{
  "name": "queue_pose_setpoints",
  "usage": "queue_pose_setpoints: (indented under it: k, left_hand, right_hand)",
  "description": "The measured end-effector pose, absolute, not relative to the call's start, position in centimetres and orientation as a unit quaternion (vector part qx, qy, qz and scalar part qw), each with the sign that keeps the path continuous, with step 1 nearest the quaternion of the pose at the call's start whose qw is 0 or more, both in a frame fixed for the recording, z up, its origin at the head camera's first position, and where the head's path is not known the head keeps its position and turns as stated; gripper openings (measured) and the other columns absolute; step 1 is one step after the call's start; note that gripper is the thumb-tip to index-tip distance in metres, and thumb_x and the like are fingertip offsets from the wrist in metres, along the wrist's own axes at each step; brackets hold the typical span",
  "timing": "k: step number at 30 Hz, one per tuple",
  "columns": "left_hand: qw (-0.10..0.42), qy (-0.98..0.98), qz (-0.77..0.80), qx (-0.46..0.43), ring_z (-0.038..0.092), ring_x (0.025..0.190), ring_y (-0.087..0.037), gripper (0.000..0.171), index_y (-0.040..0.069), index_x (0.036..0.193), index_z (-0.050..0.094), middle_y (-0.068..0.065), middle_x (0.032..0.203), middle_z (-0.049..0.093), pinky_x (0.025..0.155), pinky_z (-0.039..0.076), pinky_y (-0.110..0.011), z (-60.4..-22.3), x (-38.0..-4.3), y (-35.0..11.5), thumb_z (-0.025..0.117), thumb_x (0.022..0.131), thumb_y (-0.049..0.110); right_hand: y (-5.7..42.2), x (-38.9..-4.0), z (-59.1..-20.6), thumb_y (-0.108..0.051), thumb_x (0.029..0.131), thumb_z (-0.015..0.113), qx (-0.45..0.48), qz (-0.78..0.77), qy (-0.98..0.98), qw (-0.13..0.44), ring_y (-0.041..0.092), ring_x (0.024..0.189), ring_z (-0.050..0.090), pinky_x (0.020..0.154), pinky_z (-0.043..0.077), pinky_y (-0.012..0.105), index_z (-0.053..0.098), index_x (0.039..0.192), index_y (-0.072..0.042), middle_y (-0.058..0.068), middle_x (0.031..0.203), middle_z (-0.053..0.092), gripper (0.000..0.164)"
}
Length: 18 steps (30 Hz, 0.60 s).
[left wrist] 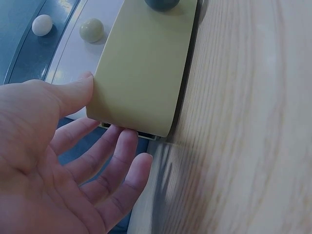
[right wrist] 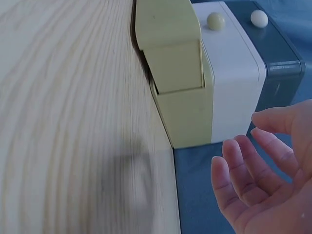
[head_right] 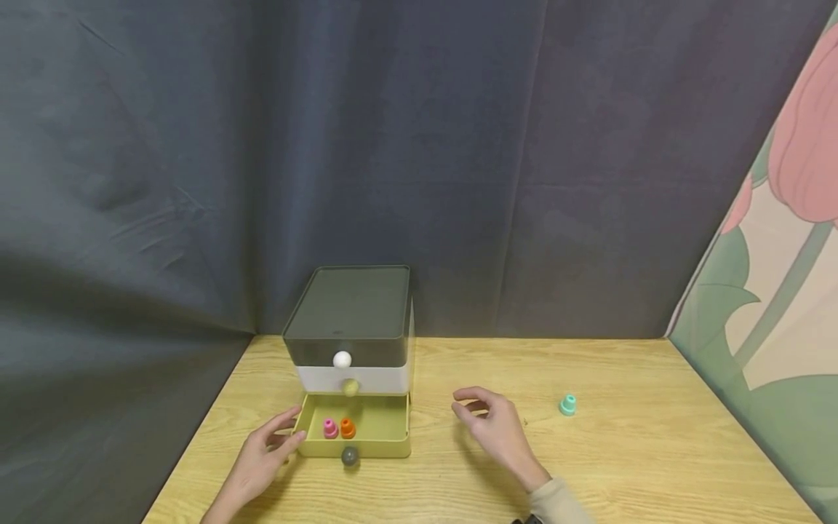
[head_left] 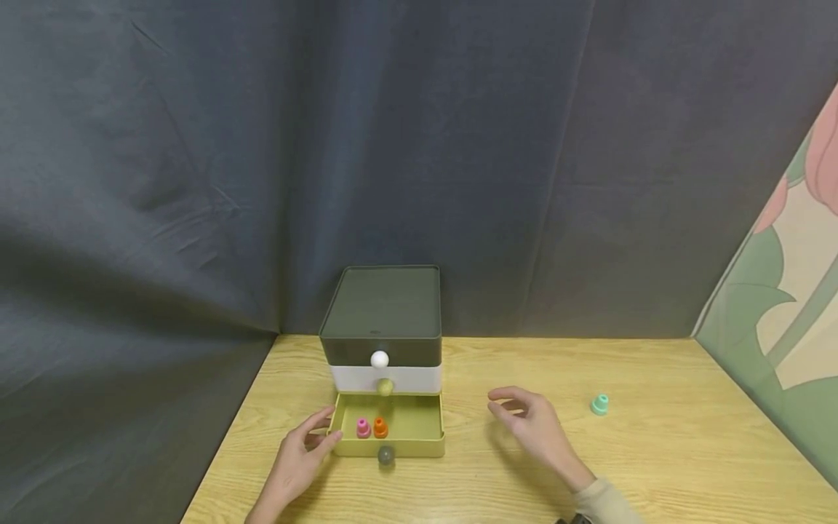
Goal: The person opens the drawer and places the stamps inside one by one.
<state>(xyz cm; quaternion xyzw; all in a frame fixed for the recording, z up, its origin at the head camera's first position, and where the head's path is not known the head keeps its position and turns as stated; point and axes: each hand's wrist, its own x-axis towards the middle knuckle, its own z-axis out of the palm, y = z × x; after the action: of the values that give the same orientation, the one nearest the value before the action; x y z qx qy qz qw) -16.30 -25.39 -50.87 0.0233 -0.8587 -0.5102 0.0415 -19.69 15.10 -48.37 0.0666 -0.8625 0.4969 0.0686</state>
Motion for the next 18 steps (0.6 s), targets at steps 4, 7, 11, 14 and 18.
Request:
queue_pose_setpoints:
  k: [4, 7, 11, 14, 18]
  left_hand:
    - [0.038, -0.86, -0.508, 0.026, 0.072, 0.109, -0.03, 0.053, 0.008, 0.147, 0.063, -0.02, 0.131, 0.071, 0.08, 0.057, -0.026, -50.9, -16.3, -25.4, 0.078, 0.098, 0.023]
    - [0.035, -0.859, -0.51, 0.026, 0.072, 0.109, -0.03, 0.053, 0.008, 0.147, 0.063, -0.02, 0.131, 0.071, 0.081, 0.057, -0.026, -50.9, -16.3, -25.3, 0.077, 0.099, 0.023]
    - [0.038, -0.856, -0.515, 0.025, 0.073, 0.108, -0.03, 0.053, 0.007, 0.147, 0.063, -0.02, 0.13, 0.071, 0.08, 0.057, -0.026, -50.8, -16.4, -25.3, 0.078, 0.098, 0.021]
    - [0.039, -0.856, -0.515, 0.025, 0.073, 0.108, -0.03, 0.053, 0.007, 0.147, 0.063, -0.02, 0.13, 0.071, 0.08, 0.057, -0.026, -50.8, -16.4, -25.3, 0.078, 0.098, 0.02]
    - [0.037, -0.86, -0.508, 0.027, 0.073, 0.111, -0.031, 0.053, 0.008, 0.147, 0.063, -0.019, 0.132, 0.071, 0.082, 0.057, -0.028, -50.8, -16.3, -25.4, 0.077, 0.099, 0.023]
  right_hand:
    - [16.2, -19.7, -48.5, -0.017, 0.099, 0.076, 0.063, 0.493, -0.865, 0.075, 0.025, 0.104, 0.076, 0.084, 0.06, 0.024, 0.08, 0.118, -0.011, 0.007, 0.122, 0.079, 0.02]
    - [17.0, -19.7, -48.6, -0.018, 0.099, 0.076, 0.058, 0.489, -0.867, 0.081, 0.025, 0.104, 0.075, 0.084, 0.059, 0.023, 0.079, 0.118, -0.01, 0.008, 0.124, 0.078, 0.021]
    - [18.1, -19.7, -48.7, -0.017, 0.099, 0.076, 0.052, 0.484, -0.869, 0.088, 0.026, 0.104, 0.075, 0.084, 0.059, 0.022, 0.079, 0.119, -0.009, 0.01, 0.125, 0.078, 0.021]
    - [18.9, -19.6, -48.8, -0.017, 0.1, 0.075, 0.05, 0.476, -0.873, 0.09, 0.026, 0.104, 0.075, 0.083, 0.059, 0.022, 0.079, 0.12, -0.008, 0.012, 0.127, 0.077, 0.023]
    - [20.0, -19.6, -49.0, -0.019, 0.101, 0.074, 0.048, 0.471, -0.877, 0.088, 0.026, 0.105, 0.075, 0.083, 0.059, 0.022, 0.077, 0.123, -0.006, 0.014, 0.131, 0.076, 0.025]
